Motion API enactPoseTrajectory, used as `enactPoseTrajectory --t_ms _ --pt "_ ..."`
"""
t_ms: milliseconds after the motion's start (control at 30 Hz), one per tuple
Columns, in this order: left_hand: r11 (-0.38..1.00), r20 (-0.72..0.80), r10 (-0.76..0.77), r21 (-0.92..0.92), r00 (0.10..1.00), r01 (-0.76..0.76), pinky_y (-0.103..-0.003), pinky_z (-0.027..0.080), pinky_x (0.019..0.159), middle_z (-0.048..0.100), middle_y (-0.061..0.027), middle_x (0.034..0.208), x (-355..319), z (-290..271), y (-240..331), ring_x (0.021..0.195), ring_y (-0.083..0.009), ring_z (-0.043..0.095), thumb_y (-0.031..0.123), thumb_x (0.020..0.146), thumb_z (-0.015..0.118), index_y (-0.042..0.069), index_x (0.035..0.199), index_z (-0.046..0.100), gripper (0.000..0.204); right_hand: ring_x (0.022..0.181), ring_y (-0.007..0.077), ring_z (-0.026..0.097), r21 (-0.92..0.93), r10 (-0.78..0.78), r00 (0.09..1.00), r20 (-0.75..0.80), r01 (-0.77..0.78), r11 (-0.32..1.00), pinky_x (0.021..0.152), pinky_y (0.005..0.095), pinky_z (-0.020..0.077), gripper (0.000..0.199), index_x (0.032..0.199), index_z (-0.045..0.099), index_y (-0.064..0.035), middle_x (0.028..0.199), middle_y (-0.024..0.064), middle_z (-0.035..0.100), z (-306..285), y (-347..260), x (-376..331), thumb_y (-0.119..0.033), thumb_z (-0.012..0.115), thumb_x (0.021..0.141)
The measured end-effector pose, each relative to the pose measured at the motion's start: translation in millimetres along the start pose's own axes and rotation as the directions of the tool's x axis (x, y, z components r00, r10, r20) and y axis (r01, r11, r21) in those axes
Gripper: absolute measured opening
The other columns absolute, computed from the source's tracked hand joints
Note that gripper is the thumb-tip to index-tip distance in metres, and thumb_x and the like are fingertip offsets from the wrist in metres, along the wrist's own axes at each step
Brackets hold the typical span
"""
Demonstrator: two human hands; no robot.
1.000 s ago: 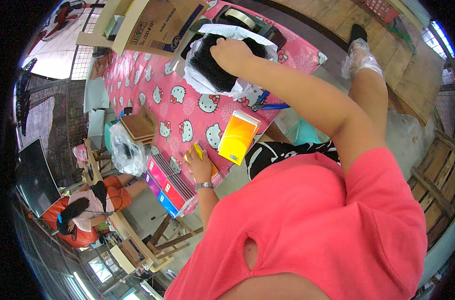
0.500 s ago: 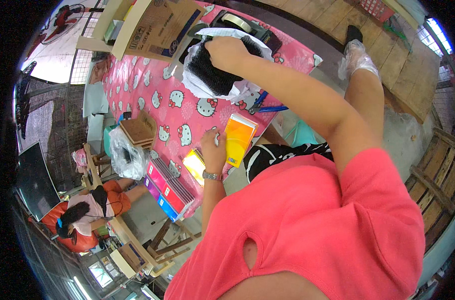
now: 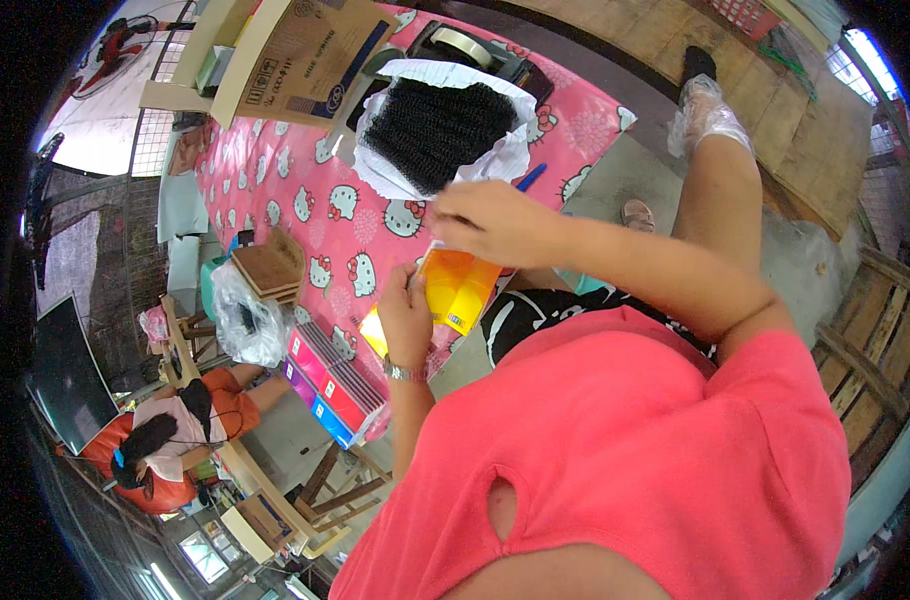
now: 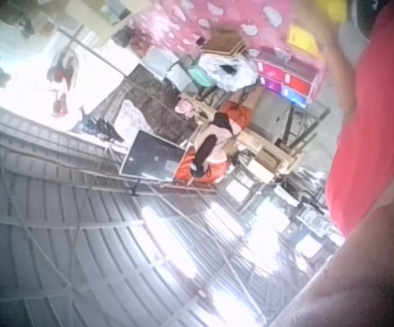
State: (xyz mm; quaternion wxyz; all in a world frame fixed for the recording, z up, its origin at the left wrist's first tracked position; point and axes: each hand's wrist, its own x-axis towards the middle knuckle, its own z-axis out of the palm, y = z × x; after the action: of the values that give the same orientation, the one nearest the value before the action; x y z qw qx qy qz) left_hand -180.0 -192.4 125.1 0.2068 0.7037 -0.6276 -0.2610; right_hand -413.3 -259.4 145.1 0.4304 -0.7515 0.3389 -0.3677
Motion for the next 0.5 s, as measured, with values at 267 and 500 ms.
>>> enactPoseTrajectory --t_ms 267,500 --pt "0.820 -0.070 0.453 0.424 0.889 -0.384 -0.044 0.041 0.087 0.062 -0.0105 0.097 -17.9 28.1 13.4 0.095 -0.0294 0.057 0.012 0.088 0.055 0.005 0.109 0.059 0.022 0.142 0.0318 0.032 0.204 0.146 0.980 0.134 -0.172 0.964 0.115 0.0363 0.0277 0.068 0.148 0.028 0.0008 0.153 0.0229 0.029 70.5 18.1 -71.9 -0.036 0.051 0.097" --pt "0.822 -0.059 0.508 0.332 0.859 -0.463 -0.044 0.040 0.083 0.061 -0.0125 0.092 -21.5 23.8 13.3 0.091 -0.0328 0.056 0.005 0.089 0.053 0.005 0.105 0.060 0.017 0.105 0.0327 0.061 -0.008 0.138 0.985 0.100 -0.138 0.990 0.090 0.0407 0.0483 0.033 0.120 0.062 -0.0059 0.114 0.0138 0.063 24.1 24.7 -49.6 -0.027 0.047 0.100"
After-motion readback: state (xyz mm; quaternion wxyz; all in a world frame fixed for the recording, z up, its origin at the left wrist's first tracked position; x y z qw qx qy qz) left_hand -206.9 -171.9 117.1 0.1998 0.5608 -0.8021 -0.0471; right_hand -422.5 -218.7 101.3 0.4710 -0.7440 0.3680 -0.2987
